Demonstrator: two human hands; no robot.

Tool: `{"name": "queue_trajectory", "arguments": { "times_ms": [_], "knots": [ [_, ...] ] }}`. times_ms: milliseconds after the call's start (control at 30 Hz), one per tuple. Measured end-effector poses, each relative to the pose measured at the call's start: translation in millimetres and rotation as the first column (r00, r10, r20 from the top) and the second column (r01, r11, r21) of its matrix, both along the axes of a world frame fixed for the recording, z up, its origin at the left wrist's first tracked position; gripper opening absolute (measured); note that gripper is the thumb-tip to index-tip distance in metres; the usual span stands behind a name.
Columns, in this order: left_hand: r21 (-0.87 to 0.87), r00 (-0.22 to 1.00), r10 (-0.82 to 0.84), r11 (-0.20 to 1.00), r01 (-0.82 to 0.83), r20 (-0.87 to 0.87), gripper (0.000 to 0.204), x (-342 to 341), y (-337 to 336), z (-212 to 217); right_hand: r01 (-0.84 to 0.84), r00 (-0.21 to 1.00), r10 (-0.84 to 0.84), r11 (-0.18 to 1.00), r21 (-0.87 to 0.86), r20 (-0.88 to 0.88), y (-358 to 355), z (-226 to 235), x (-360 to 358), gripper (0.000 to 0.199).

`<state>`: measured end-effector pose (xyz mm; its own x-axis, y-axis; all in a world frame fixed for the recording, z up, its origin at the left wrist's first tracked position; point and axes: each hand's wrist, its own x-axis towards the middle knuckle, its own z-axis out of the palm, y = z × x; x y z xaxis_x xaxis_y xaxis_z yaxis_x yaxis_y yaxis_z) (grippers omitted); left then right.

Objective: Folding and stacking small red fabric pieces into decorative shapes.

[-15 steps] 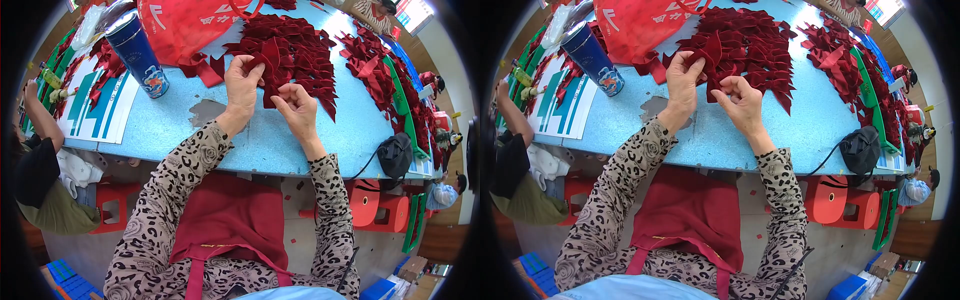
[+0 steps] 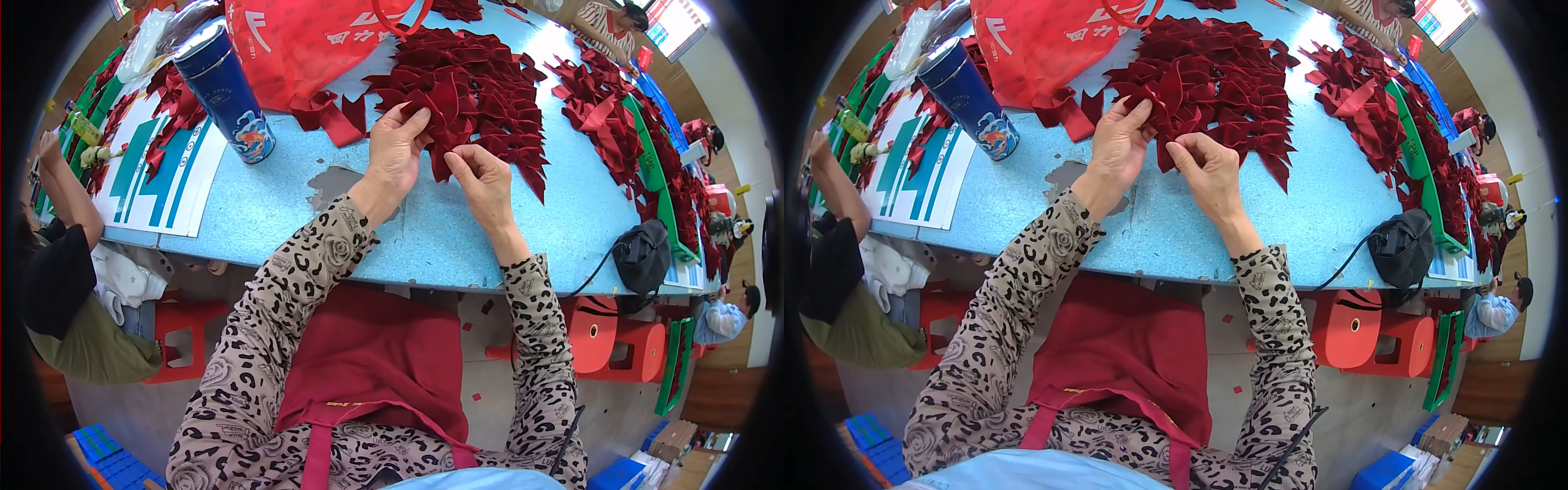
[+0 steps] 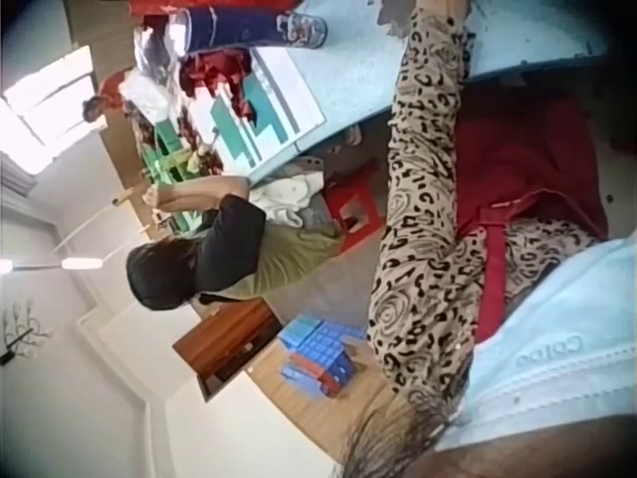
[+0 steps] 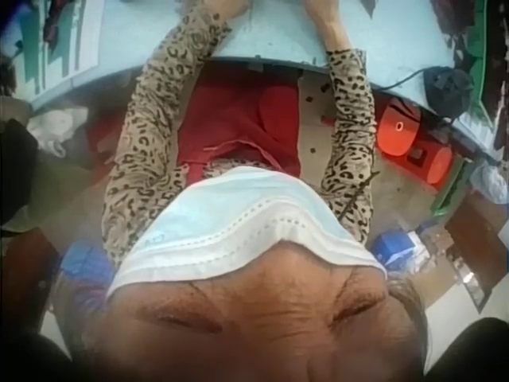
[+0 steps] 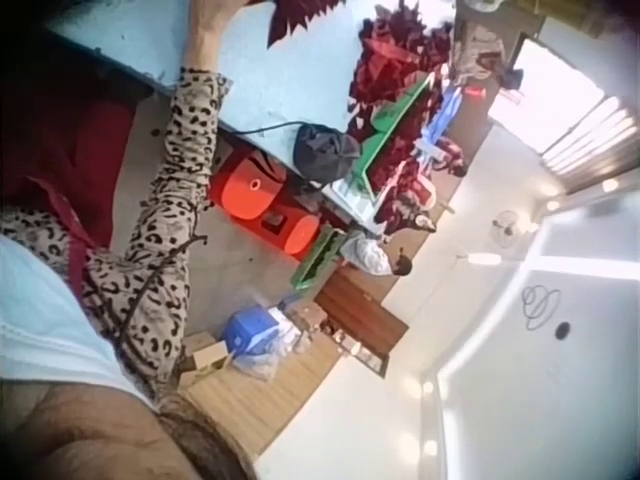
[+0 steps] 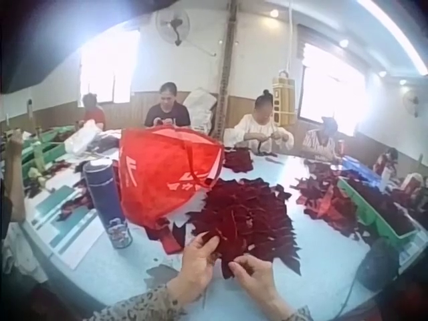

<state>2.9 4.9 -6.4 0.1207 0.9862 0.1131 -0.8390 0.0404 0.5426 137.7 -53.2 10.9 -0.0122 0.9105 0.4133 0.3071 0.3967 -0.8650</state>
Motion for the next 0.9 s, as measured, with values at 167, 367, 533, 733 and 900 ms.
{"name": "queue_trajectory", "arguments": {
  "times_ms": [167, 367, 533, 733, 900],
  "knots": [
    [-0.028, 0.999, -0.016, 0.999, 0.018, 0.050, 0.013, 1.1, -1.8, -0.5, 0.068, 0.997, -0.067, 0.998, -0.010, 0.038, 2.6, -3.0, -1.5, 0.021],
    [-0.053, 0.999, -0.023, 0.998, 0.025, 0.032, 0.011, 3.6, -1.3, -0.1, 0.101, 0.982, -0.106, 0.994, 0.040, 0.154, 7.0, -6.3, -8.3, 0.030],
    [-0.106, 0.998, 0.025, 0.994, -0.019, 0.056, 0.011, -0.9, 4.0, 0.0, 0.114, 0.983, -0.121, 0.992, 0.060, 0.138, 6.3, -7.8, -22.7, 0.034],
    [-0.117, 0.995, 0.068, 0.991, -0.060, 0.066, 0.012, -8.0, 7.2, 1.5, 0.156, 0.980, -0.161, 0.986, 0.054, 0.116, 4.6, -3.6, -39.7, 0.032],
    [-0.149, 0.988, 0.093, 0.986, -0.075, 0.122, 0.013, -15.7, 9.2, 1.0, 0.134, 0.984, -0.145, 0.985, 0.105, 0.103, 6.4, -11.0, -52.3, 0.028]
  ]
}}
